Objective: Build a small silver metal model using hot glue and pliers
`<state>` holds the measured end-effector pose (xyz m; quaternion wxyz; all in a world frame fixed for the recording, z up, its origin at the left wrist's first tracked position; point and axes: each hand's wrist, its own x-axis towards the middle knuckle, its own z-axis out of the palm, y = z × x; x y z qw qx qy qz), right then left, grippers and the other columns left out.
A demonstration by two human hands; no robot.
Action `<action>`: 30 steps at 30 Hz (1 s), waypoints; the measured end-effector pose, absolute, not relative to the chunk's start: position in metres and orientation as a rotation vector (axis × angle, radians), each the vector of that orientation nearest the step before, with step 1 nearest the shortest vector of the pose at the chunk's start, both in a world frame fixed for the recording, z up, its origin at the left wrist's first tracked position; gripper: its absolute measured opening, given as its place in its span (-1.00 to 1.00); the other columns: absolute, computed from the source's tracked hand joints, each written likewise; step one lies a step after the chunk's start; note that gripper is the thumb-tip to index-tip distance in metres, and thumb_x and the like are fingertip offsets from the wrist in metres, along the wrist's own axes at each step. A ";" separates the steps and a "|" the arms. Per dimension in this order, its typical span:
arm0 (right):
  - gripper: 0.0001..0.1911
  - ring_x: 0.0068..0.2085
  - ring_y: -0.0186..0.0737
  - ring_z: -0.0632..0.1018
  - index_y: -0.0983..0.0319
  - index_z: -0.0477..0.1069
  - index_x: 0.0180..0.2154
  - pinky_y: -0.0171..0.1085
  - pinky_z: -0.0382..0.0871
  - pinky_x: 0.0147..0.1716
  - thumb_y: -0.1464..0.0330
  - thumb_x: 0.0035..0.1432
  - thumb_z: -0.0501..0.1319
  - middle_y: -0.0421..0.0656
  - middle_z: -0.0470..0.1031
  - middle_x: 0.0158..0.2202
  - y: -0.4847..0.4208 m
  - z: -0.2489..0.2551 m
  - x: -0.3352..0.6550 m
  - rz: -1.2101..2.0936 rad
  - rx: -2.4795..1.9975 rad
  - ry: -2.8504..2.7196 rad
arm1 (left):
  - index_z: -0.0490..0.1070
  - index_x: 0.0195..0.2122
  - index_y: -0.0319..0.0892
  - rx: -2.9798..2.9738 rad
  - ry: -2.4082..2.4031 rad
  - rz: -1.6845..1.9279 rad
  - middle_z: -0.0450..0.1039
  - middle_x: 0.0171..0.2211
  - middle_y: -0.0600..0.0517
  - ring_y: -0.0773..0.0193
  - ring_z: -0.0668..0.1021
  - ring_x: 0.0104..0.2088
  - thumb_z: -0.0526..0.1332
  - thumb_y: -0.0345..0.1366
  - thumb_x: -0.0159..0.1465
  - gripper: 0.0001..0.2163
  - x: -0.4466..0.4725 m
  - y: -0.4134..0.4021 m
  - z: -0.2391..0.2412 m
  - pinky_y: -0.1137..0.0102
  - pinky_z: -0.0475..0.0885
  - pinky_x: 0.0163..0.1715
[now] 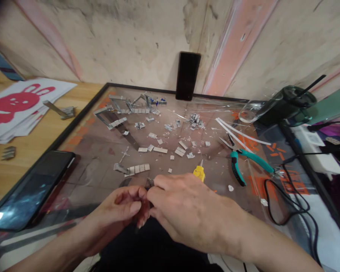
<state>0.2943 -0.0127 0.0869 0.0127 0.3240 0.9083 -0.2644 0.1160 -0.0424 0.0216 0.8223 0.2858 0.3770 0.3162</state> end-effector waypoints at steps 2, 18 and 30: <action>-0.92 -0.40 -0.29 0.39 0.25 0.37 -0.34 -0.29 0.26 -0.44 0.45 0.15 0.11 -0.20 0.37 -0.38 -0.015 0.085 0.294 -0.781 0.991 2.854 | 0.36 -0.49 -0.26 0.697 0.864 0.674 0.33 -0.60 0.11 0.45 0.34 -0.56 0.33 -0.23 0.00 -0.78 0.116 -0.042 0.020 0.50 0.22 -0.52; -0.94 -0.37 -0.35 0.43 0.23 0.35 -0.29 -0.36 0.28 -0.38 0.40 0.18 0.11 -0.25 0.39 -0.38 -0.007 0.074 0.289 -1.042 1.167 2.858 | 0.42 -0.58 -0.24 0.622 0.868 0.842 0.41 -0.63 0.08 0.41 0.40 -0.57 0.27 -0.30 0.08 -0.85 0.117 -0.037 0.017 0.48 0.29 -0.50; -0.89 -0.35 -0.38 0.40 0.27 0.38 -0.29 -0.39 0.27 -0.36 0.50 0.16 0.10 -0.21 0.34 -0.34 -0.005 0.071 0.288 -1.100 1.090 2.901 | 0.42 -0.56 -0.23 0.732 0.868 0.779 0.40 -0.61 0.09 0.41 0.39 -0.56 0.23 -0.29 0.12 -0.84 0.115 -0.041 0.011 0.46 0.29 -0.47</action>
